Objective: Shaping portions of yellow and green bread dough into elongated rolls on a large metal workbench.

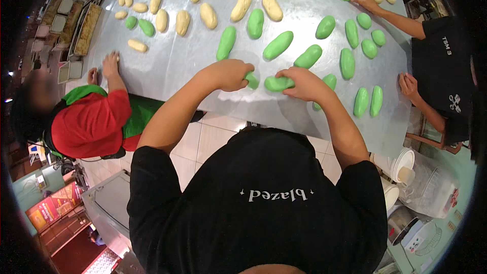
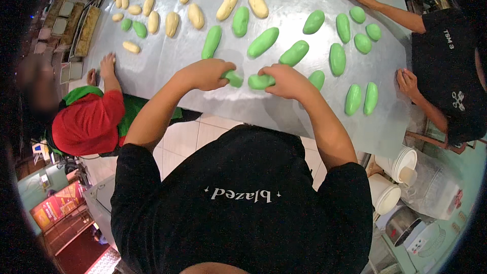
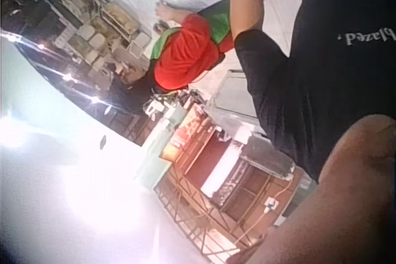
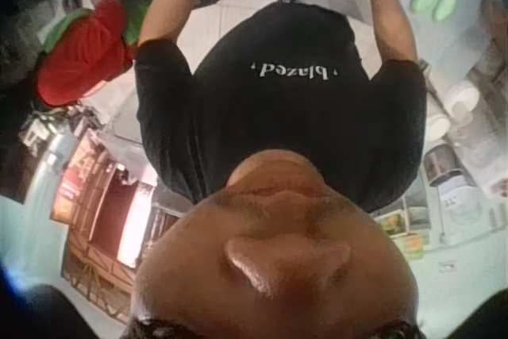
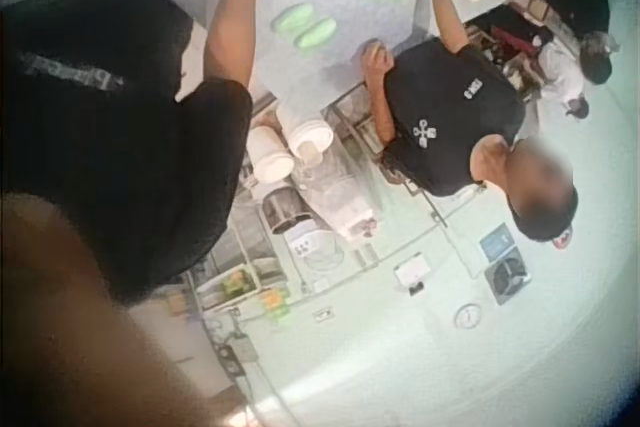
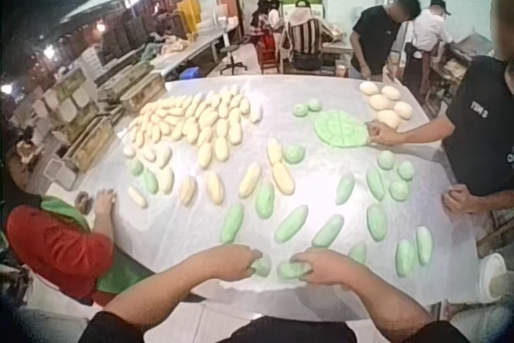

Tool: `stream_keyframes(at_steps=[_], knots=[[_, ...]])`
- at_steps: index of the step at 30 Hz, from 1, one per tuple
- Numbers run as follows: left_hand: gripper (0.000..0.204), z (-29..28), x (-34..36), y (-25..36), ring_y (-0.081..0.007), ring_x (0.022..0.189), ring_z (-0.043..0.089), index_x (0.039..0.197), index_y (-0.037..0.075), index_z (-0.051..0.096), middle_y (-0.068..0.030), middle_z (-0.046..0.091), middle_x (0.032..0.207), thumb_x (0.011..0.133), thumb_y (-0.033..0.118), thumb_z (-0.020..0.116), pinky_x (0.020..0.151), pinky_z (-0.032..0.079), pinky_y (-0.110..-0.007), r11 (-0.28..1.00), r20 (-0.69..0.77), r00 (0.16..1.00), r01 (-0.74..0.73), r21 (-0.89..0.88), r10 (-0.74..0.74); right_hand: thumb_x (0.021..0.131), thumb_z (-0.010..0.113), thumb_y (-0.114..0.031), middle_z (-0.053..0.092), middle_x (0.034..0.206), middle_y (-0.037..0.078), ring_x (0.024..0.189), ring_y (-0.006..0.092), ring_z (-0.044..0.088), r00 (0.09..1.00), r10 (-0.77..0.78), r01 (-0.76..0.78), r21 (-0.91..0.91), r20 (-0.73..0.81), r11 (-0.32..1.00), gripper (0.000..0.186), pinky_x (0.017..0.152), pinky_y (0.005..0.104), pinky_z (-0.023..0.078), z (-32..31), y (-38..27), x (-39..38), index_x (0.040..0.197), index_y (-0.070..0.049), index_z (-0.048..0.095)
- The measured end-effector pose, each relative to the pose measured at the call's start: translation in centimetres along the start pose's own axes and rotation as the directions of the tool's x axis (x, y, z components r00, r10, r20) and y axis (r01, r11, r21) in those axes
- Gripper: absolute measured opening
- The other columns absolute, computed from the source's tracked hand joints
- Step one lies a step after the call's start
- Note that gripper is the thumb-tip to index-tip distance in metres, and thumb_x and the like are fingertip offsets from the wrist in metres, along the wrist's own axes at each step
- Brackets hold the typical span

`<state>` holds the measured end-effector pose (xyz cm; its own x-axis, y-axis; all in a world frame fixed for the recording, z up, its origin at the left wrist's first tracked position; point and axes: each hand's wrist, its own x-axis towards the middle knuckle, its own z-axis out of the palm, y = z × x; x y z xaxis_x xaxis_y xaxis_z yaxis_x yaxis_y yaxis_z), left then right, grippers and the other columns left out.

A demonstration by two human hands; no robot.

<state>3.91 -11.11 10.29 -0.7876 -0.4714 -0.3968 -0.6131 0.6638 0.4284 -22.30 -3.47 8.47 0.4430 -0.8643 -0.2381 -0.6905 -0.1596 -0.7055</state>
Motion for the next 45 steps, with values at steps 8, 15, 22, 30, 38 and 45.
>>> stream_keyframes(at_steps=[8, 15, 22, 30, 38, 45], knots=[[0.050, -12.6, 5.6, 3.3, -0.0388, 0.099, 0.064, 0.131, 0.006, 0.057, -0.0226, 0.067, 0.107, 0.087, 0.030, 0.065, 0.085, 0.051, -0.046, 0.992, -0.200, 0.979, 0.053, 0.112, -0.029, 0.086, 0.070, -0.027, 0.067, 0.110, 0.018, 0.099, 0.0348, 0.065, 0.886, -0.135, 0.044, -0.211, -0.444, 0.977, 0.039, 0.086, 0.0420, 0.051, -12.4, 0.6, 3.0, 0.119, -0.007, 0.066], [0.060, -8.9, 18.4, 4.3, -0.0374, 0.080, 0.068, 0.144, 0.010, 0.041, -0.0180, 0.070, 0.098, 0.093, 0.037, 0.058, 0.072, 0.053, -0.050, 0.964, -0.742, 0.632, 0.257, -0.071, -0.223, 0.089, 0.066, -0.028, 0.066, 0.110, 0.020, 0.100, 0.0360, 0.064, 0.215, -0.266, -0.109, -0.294, -0.940, 0.949, 0.036, 0.088, 0.0446, 0.049, -16.6, 8.1, 9.5, 0.122, -0.012, 0.064], [0.049, -2.2, 14.3, 4.4, -0.0319, 0.062, 0.066, 0.125, 0.009, 0.058, -0.0131, 0.068, 0.071, 0.087, 0.038, 0.066, 0.058, 0.051, -0.043, 0.988, -0.616, 0.779, 0.155, 0.011, -0.115, 0.089, 0.059, -0.026, 0.071, 0.104, 0.009, 0.099, 0.0296, 0.067, 0.742, 0.232, -0.504, -0.296, -0.629, 0.811, 0.031, 0.082, 0.0479, 0.051, -14.6, 11.6, 10.7, 0.118, -0.019, 0.066], [0.031, 5.8, 2.8, 5.6, -0.0268, 0.065, 0.063, 0.111, 0.006, 0.066, -0.0093, 0.063, 0.075, 0.082, 0.014, 0.072, 0.061, 0.049, -0.038, 0.910, -0.606, 0.747, -0.004, -0.414, -0.273, 0.083, 0.067, -0.027, 0.060, 0.127, 0.012, 0.113, 0.0333, 0.060, 0.842, -0.077, -0.141, -0.356, -0.534, 0.924, 0.050, 0.091, 0.0459, 0.052, -12.9, 11.0, 21.4, 0.131, -0.021, 0.057], [0.030, 11.4, -2.5, 6.8, -0.0243, 0.069, 0.062, 0.110, 0.003, 0.066, -0.0100, 0.065, 0.081, 0.081, 0.006, 0.071, 0.065, 0.050, -0.034, 0.878, -0.577, 0.729, 0.068, -0.474, -0.368, 0.077, 0.070, -0.031, 0.062, 0.123, 0.013, 0.111, 0.0319, 0.062, 0.930, 0.151, -0.262, -0.314, -0.336, 0.913, 0.055, 0.092, 0.0441, 0.052, -14.5, 10.2, 24.0, 0.129, -0.020, 0.059], [0.025, 13.0, -3.5, 5.7, -0.0113, 0.080, 0.056, 0.116, 0.000, 0.062, -0.0032, 0.061, 0.090, 0.093, 0.009, 0.062, 0.077, 0.047, -0.028, 0.439, -0.430, 0.589, -0.139, -0.888, -0.684, 0.081, 0.067, -0.022, 0.064, 0.122, 0.016, 0.110, 0.0337, 0.061, 0.786, 0.076, 0.206, 0.377, -0.613, 0.903, 0.047, 0.094, 0.0426, 0.050, -10.4, 3.2, 16.1, 0.126, -0.009, 0.060]])
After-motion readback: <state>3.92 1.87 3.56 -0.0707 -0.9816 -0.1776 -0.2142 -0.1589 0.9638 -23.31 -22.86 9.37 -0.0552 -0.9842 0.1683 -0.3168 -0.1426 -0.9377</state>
